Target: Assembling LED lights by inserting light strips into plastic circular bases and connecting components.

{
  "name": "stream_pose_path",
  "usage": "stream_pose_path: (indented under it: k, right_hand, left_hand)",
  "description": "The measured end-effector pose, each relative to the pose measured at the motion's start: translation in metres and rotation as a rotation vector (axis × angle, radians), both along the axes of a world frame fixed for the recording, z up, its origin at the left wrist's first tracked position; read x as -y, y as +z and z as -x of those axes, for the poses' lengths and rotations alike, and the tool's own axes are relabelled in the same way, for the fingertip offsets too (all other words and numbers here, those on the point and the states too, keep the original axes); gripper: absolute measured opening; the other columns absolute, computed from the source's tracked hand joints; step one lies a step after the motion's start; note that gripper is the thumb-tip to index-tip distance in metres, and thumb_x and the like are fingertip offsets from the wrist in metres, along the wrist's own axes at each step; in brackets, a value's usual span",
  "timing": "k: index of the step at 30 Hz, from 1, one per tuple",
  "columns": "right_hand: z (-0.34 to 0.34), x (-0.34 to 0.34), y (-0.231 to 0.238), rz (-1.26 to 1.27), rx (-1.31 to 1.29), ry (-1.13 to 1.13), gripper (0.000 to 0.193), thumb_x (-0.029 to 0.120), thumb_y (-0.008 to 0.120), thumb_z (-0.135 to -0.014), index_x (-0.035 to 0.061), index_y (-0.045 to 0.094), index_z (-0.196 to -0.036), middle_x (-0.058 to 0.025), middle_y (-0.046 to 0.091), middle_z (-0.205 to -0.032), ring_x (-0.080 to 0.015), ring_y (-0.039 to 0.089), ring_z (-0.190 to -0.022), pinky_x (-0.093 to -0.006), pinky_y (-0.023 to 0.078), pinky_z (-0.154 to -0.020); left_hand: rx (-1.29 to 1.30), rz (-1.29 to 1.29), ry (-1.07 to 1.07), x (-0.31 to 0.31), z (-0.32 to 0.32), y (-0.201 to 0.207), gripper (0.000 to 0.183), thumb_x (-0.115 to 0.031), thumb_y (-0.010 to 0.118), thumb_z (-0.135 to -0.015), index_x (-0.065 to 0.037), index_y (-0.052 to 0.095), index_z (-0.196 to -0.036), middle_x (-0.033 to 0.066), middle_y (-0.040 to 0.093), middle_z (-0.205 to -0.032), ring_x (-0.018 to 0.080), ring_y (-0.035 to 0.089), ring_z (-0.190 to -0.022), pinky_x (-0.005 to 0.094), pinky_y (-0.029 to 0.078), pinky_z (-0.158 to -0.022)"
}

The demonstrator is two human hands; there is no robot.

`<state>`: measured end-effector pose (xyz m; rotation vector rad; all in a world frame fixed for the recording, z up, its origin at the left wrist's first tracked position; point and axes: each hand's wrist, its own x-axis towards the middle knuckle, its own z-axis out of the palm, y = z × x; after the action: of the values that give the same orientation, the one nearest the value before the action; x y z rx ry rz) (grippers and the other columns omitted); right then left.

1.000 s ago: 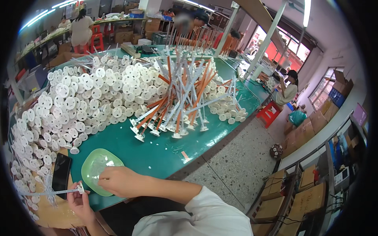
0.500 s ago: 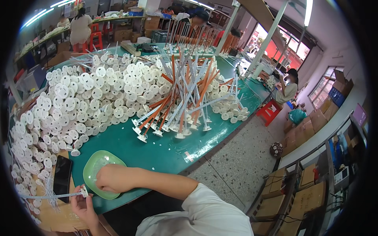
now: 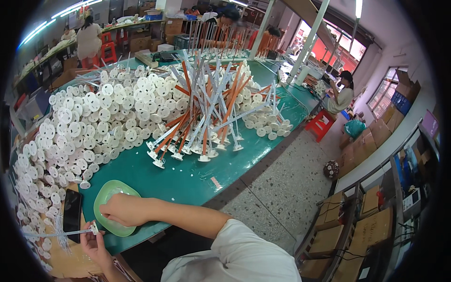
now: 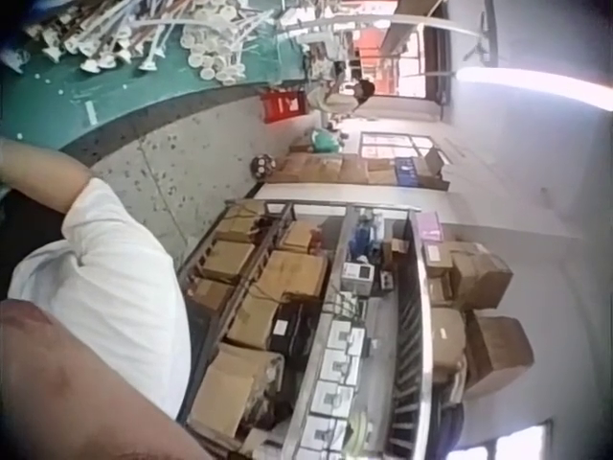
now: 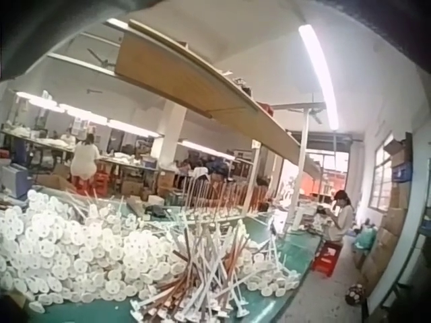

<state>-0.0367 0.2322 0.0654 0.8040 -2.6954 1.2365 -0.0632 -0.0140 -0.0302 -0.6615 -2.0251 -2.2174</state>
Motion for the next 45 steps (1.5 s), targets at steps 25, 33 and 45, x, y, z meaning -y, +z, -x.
stream_pose_path:
  k: [25,33,45]
  right_hand:
    - [0.001,-0.004,0.003,0.021,-0.071,0.014,0.01,0.009,0.064,-0.075,0.0012,0.068,-0.078,-0.014,0.066,-0.072,-0.0333,0.063,-0.068,-0.0405,0.05,-0.065]
    - [0.0,-0.003,-0.001,0.086,-0.16,-0.008,0.011,0.006,0.064,-0.077,0.0013,0.068,-0.086,-0.0148,0.067,-0.076,-0.0336,0.065,-0.071,-0.0414,0.051,-0.066]
    - [0.009,-0.014,0.006,0.125,-0.16,-0.063,0.009,0.009,0.068,-0.077,0.0038,0.07,-0.085,-0.0135,0.068,-0.078,-0.0294,0.067,-0.07,-0.0369,0.052,-0.063]
  left_hand:
    - [-0.006,0.041,0.002,-0.004,-0.003,0.01,0.044,-0.004,0.064,-0.089,0.005,0.049,-0.129,0.0152,0.06,-0.123,0.015,0.059,-0.092,0.0271,0.048,-0.084]
    - [-0.006,0.024,-0.02,-0.006,-0.004,0.01,0.044,-0.002,0.062,-0.089,0.005,0.048,-0.13,0.0153,0.06,-0.123,0.0156,0.059,-0.095,0.0273,0.048,-0.084]
    - [0.022,-0.049,0.013,-0.022,-0.011,0.028,0.042,0.006,0.067,-0.08,0.006,0.055,-0.121,0.0133,0.063,-0.114,0.0175,0.06,-0.1,0.0294,0.047,-0.09]
